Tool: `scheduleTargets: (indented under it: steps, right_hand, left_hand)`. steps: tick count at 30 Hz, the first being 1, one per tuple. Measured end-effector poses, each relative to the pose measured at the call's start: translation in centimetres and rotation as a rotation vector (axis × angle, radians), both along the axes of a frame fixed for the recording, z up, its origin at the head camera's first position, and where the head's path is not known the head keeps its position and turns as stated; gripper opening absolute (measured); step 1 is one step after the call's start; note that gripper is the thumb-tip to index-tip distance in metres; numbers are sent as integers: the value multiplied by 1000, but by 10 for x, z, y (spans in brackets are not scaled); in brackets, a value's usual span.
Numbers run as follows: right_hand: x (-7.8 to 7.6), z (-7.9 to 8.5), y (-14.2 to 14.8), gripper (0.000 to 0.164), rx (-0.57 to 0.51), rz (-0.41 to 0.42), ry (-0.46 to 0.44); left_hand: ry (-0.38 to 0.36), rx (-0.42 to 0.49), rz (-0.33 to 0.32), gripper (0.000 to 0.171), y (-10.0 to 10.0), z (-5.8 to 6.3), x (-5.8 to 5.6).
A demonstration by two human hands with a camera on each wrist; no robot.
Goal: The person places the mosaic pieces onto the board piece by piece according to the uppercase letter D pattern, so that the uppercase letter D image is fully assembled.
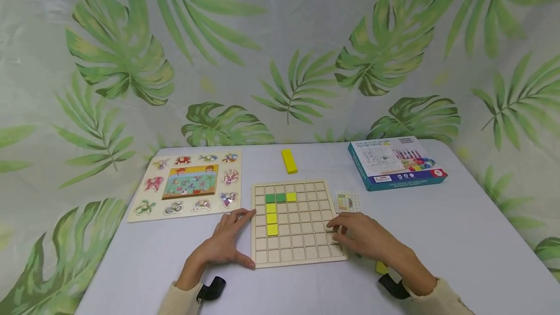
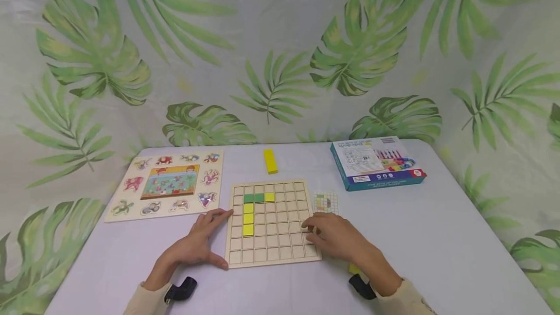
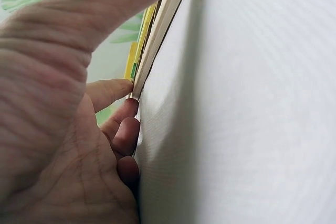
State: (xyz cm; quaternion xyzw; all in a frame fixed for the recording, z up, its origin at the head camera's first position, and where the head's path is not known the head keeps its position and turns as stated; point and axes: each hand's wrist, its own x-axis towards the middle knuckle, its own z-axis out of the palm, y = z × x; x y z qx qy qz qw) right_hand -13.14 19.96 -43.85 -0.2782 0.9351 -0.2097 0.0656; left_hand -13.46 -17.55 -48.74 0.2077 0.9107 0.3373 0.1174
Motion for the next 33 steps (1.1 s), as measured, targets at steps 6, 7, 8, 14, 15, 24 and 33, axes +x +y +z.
scheduleTargets:
  steps: [6,7,8,14,15,24,33]
  right_hand:
    - [8,-1,34,25,21,-91,-69]
    - [9,-1,39,25,12,-92,-82]
    - [9,-2,44,26,0,-93,-98]
    - [10,1,64,27,-31,-114,-161]
    - [11,1,66,27,-19,-132,-155]
    - [9,-1,93,27,-5,-184,-146]
    - [2,-18,122,42,-164,-141,-335]
  left_hand:
    - [-17,10,11,128,0,0,0]
    - [-19,13,11,128,0,0,0]
    - [-23,16,13,128,0,0,0]
    - [-39,21,34,127,1,1,1]
    - [-38,21,35,127,1,1,1]
    - [-39,19,33,127,0,-2,0]
    - [-33,15,28,127,-1,-2,0]
